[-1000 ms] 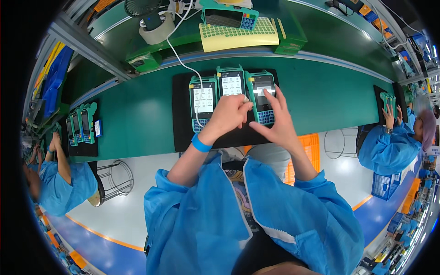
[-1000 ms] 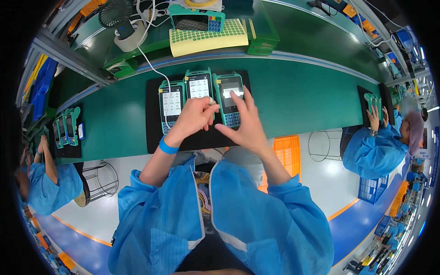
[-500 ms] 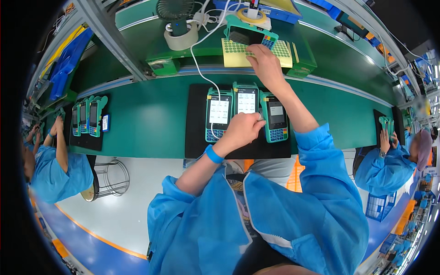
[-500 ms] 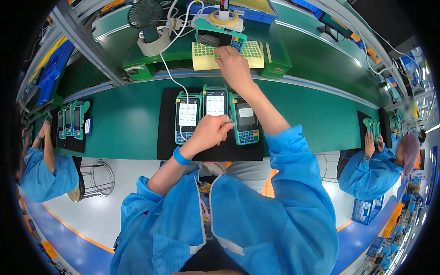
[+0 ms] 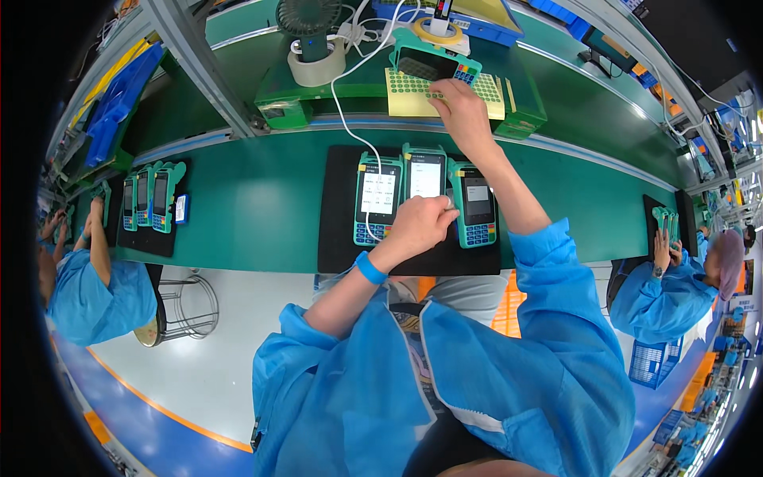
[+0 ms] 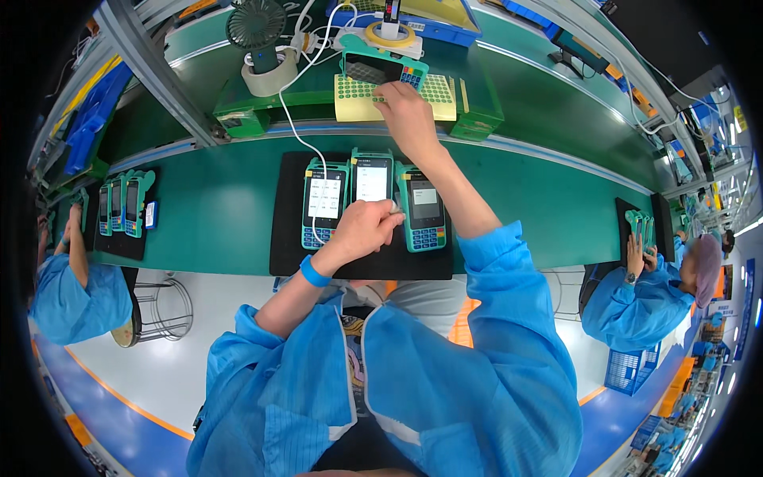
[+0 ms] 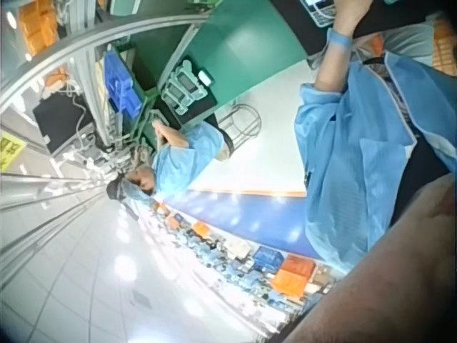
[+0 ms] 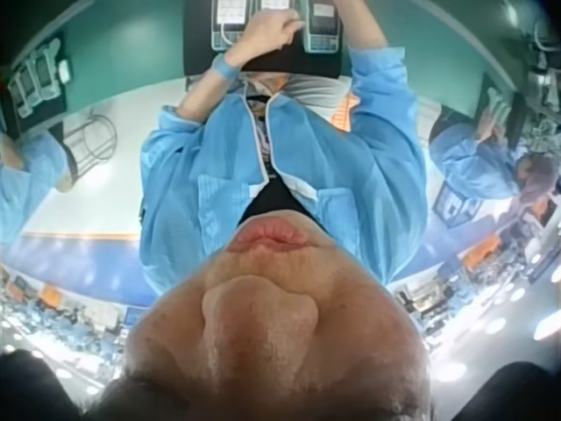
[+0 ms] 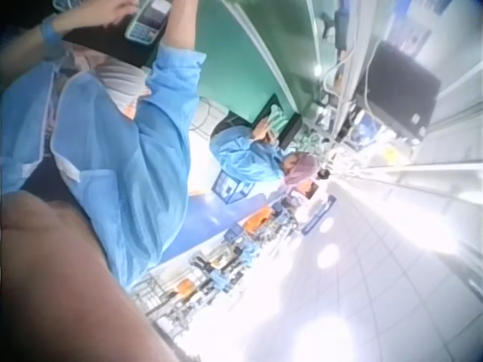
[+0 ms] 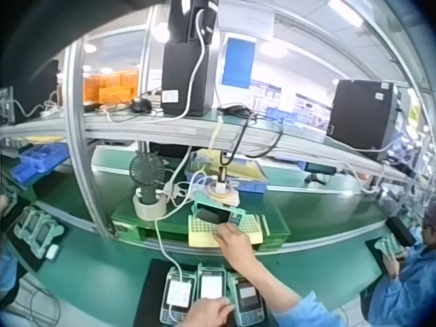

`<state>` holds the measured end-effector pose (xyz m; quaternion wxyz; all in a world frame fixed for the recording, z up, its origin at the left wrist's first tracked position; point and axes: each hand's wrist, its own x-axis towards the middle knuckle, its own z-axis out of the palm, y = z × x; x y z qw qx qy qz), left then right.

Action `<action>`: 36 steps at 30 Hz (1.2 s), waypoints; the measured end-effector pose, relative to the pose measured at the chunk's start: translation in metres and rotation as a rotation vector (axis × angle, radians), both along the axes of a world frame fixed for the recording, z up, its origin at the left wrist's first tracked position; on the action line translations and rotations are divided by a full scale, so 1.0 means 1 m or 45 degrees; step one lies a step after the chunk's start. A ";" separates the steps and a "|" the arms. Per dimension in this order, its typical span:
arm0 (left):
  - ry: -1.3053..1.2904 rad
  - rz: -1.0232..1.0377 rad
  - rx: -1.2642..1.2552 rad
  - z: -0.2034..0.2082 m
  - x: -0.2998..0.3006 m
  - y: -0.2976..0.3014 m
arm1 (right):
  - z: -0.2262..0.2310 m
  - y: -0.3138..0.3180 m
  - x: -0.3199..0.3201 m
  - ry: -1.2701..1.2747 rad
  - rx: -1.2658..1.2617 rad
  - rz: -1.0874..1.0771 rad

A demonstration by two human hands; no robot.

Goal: The person tests handheld payment devices by plugging a cable into them, tapping and swiping their touchscreens, peeling stickers from a sheet to apply to them, and sliding the devices down the table.

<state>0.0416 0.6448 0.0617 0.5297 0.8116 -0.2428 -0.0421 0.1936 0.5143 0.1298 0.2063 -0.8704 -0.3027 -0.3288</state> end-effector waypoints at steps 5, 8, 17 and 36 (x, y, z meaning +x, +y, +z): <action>-0.005 0.008 0.004 -0.002 -0.004 -0.001 | -0.006 0.004 0.006 -0.057 -0.071 -0.029; -0.042 0.027 0.003 -0.006 -0.005 -0.002 | -0.005 0.005 0.004 -0.024 -0.093 -0.099; -0.200 0.223 -0.019 0.005 -0.016 -0.020 | 0.011 -0.025 -0.042 0.415 0.298 0.101; -0.435 0.286 0.096 0.028 -0.015 -0.059 | 0.011 -0.064 -0.103 0.499 -0.216 -0.219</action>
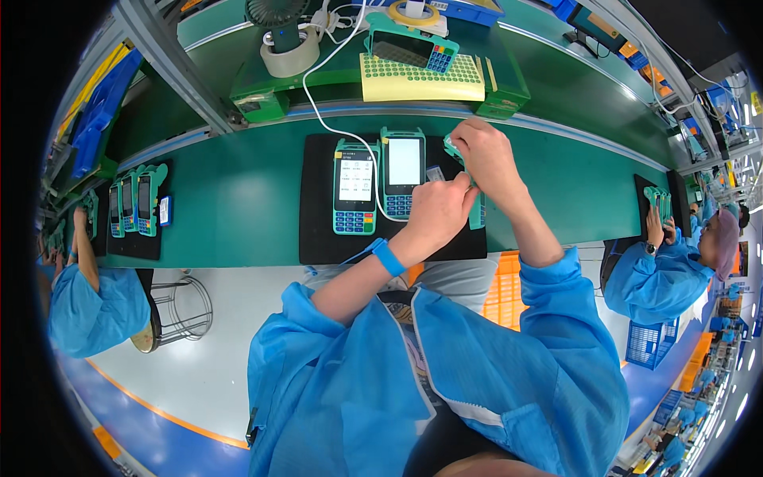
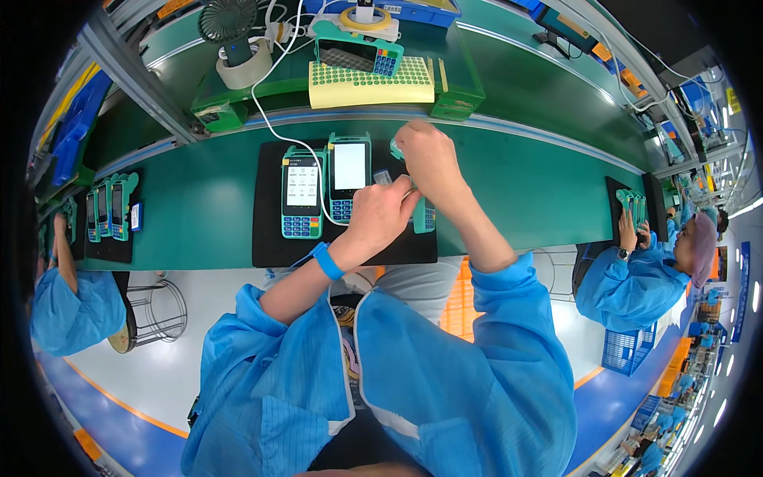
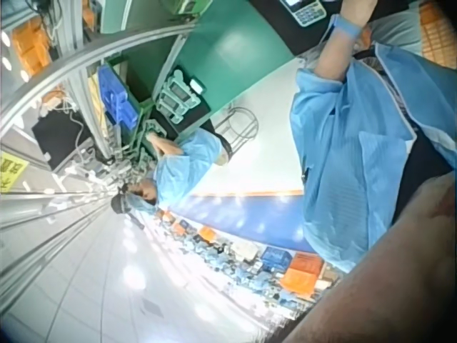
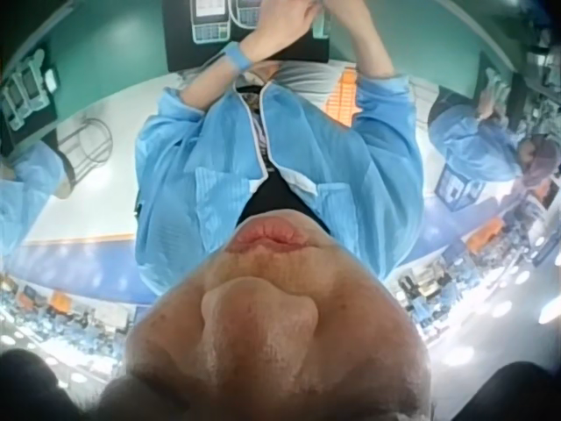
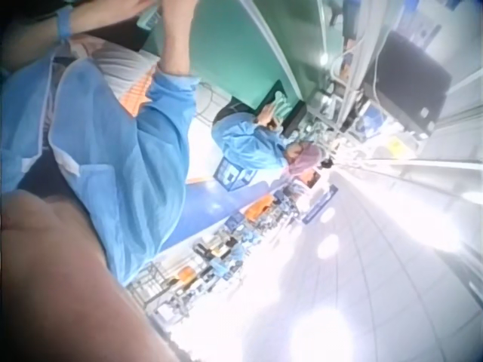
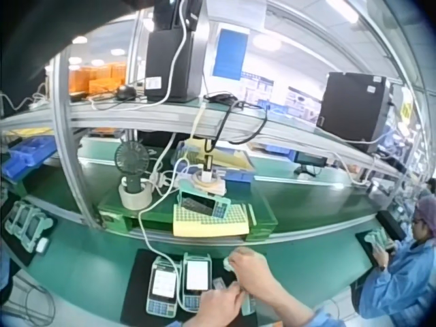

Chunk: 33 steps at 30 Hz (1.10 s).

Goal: The person tests handheld payment devices by plugging a cable into them, tapping and swiping their touchscreens, peeling stickers from a sheet to apply to them, and sliding the devices down the table.

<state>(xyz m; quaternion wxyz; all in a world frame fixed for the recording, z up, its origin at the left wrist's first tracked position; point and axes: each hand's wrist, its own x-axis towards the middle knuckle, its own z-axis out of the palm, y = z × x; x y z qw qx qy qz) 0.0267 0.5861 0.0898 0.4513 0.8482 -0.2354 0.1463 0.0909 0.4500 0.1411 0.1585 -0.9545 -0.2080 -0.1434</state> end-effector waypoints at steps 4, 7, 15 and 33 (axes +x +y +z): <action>0.078 -0.018 -0.035 -0.003 -0.002 0.007 | -0.001 0.003 -0.010 -0.163 0.057 -0.099; 0.112 -0.096 -0.088 -0.019 -0.002 0.026 | -0.006 0.002 -0.030 -0.248 0.280 -0.115; 0.535 -0.308 -0.275 -0.030 0.000 0.045 | -0.056 -0.003 -0.103 -0.021 0.383 -0.095; 0.027 0.617 -0.784 0.053 -0.046 0.221 | -0.048 0.012 -0.099 -0.214 0.152 -0.224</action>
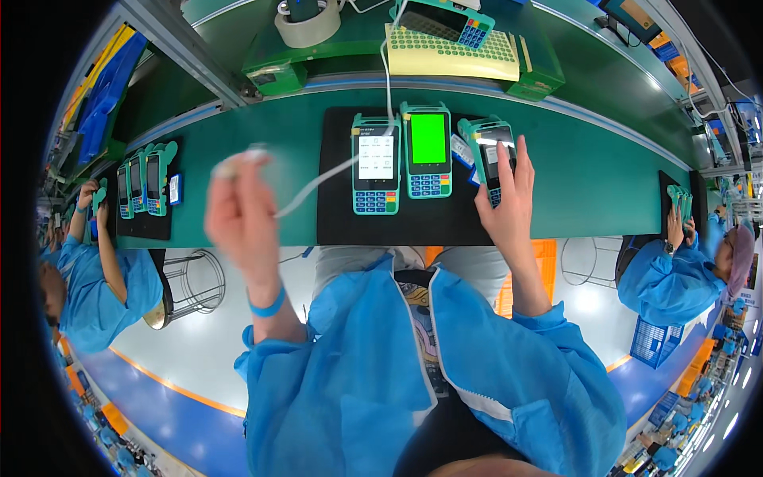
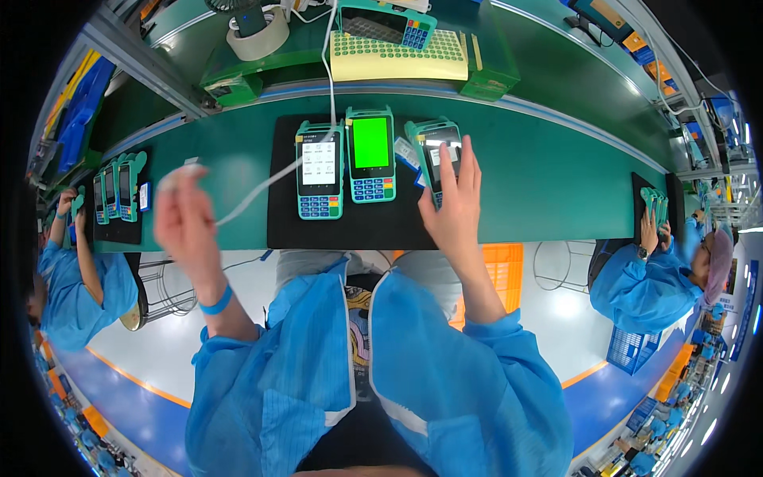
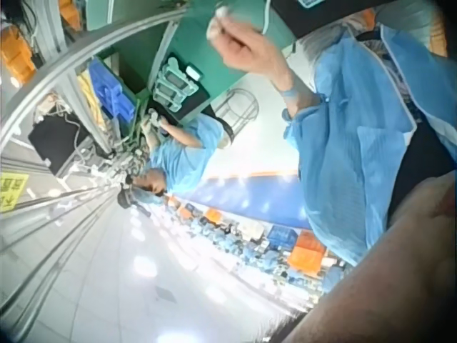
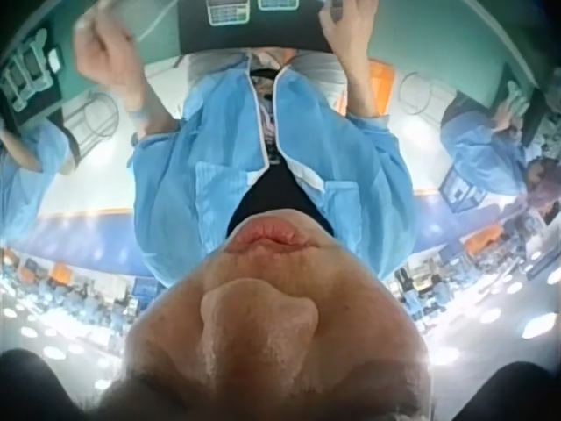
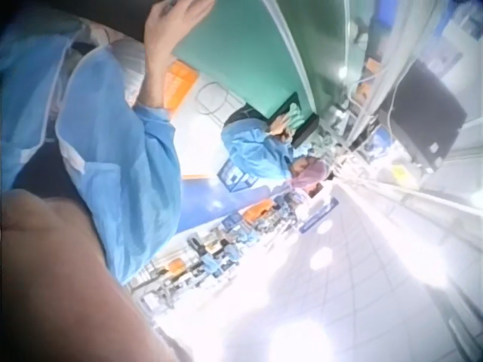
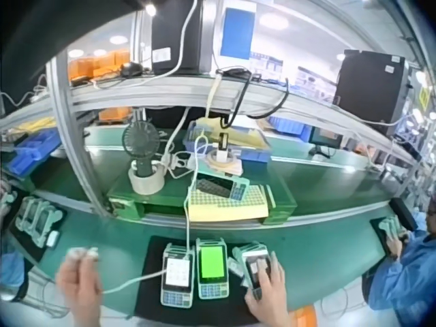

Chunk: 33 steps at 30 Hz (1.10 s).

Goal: The person tests handheld payment devices by plugging a cable into them, tapping and swiping their touchscreens, peeling stickers from a sheet to apply to them, and sliding the devices down the table.

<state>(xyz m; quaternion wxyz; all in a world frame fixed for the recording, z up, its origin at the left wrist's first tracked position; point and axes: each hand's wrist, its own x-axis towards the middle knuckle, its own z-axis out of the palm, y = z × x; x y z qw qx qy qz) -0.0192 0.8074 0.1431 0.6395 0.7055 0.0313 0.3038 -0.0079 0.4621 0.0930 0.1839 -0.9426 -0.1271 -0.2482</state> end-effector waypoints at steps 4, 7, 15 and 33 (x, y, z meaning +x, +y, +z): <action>-0.233 0.556 0.634 -0.012 -0.014 0.009 | 0.007 0.051 -0.010 0.172 0.209 0.372; -0.055 0.059 0.723 -0.025 -0.007 -0.029 | -0.022 0.072 0.004 0.276 0.125 0.271; 0.539 -0.786 -0.017 -0.076 0.033 -0.073 | -0.034 0.068 -0.002 0.394 0.382 0.324; 0.640 -0.987 0.277 -0.058 0.052 -0.085 | -0.032 0.062 -0.005 0.323 0.263 0.389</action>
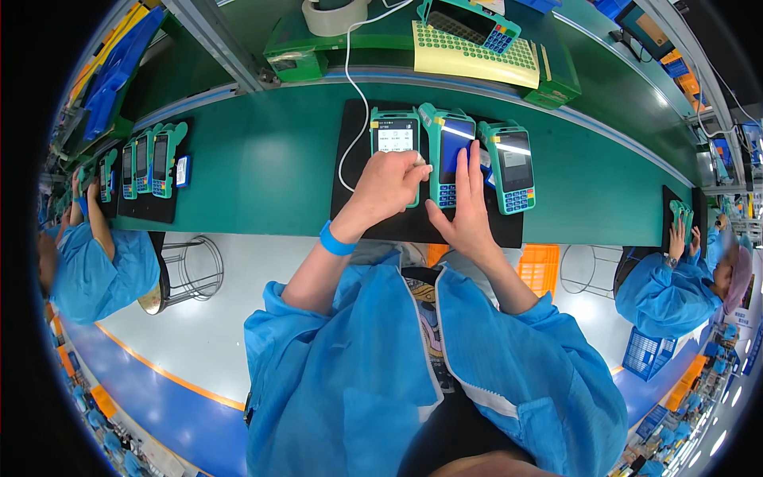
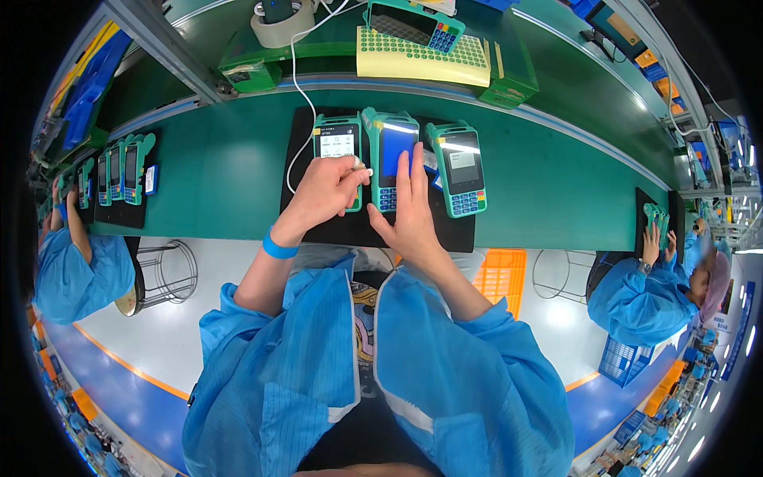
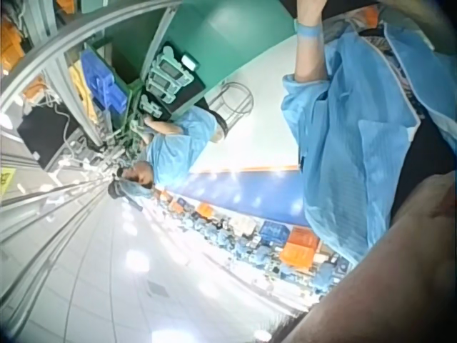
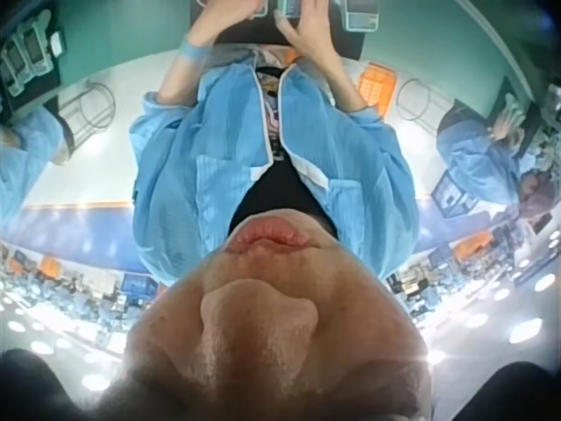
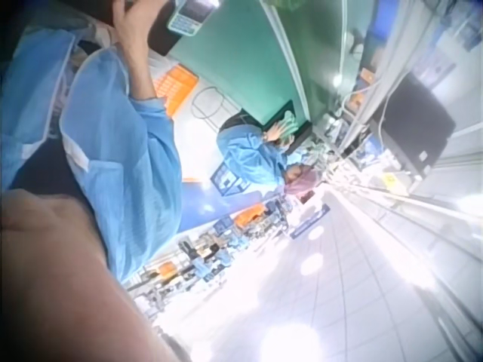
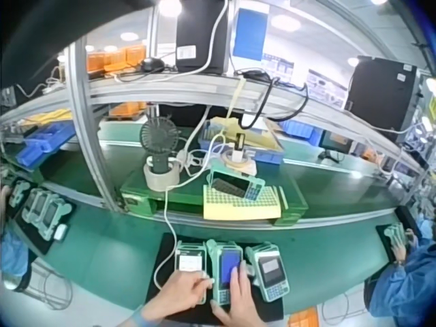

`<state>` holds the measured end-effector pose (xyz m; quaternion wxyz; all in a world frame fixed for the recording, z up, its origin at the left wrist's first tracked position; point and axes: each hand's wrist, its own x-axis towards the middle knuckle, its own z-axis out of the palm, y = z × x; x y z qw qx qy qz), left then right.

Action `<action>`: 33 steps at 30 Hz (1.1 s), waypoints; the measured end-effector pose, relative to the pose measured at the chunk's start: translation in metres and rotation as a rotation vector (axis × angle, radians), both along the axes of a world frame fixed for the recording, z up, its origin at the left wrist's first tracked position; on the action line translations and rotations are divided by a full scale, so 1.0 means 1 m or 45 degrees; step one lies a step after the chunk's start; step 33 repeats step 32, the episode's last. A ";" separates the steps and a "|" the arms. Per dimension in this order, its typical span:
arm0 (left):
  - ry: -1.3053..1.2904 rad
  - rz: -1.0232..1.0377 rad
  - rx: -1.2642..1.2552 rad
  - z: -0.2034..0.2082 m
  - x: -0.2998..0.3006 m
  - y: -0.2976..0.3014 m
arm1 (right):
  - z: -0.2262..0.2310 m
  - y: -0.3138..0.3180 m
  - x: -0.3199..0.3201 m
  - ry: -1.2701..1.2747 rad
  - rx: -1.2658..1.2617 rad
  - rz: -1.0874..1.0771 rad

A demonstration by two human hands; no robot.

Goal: The person tests handheld payment devices by plugging a cable into them, tapping and swiping their touchscreens, peeling stickers from a sheet to apply to them, and sliding the devices down the table.

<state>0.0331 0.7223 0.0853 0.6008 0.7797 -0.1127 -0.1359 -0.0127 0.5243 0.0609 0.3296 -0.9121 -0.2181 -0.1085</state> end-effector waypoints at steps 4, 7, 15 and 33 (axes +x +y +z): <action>-0.156 -0.013 0.045 -0.008 0.004 -0.003 | 0.010 -0.001 0.000 -0.012 -0.081 0.011; -0.154 0.000 0.055 -0.009 0.003 -0.004 | 0.028 -0.001 0.000 0.095 -0.217 0.003; -0.358 0.035 0.174 -0.024 -0.001 -0.006 | 0.091 -0.010 0.112 -0.427 -0.189 -0.095; -0.588 0.189 0.247 -0.028 -0.007 -0.016 | 0.075 -0.008 0.207 -0.567 -0.419 -0.164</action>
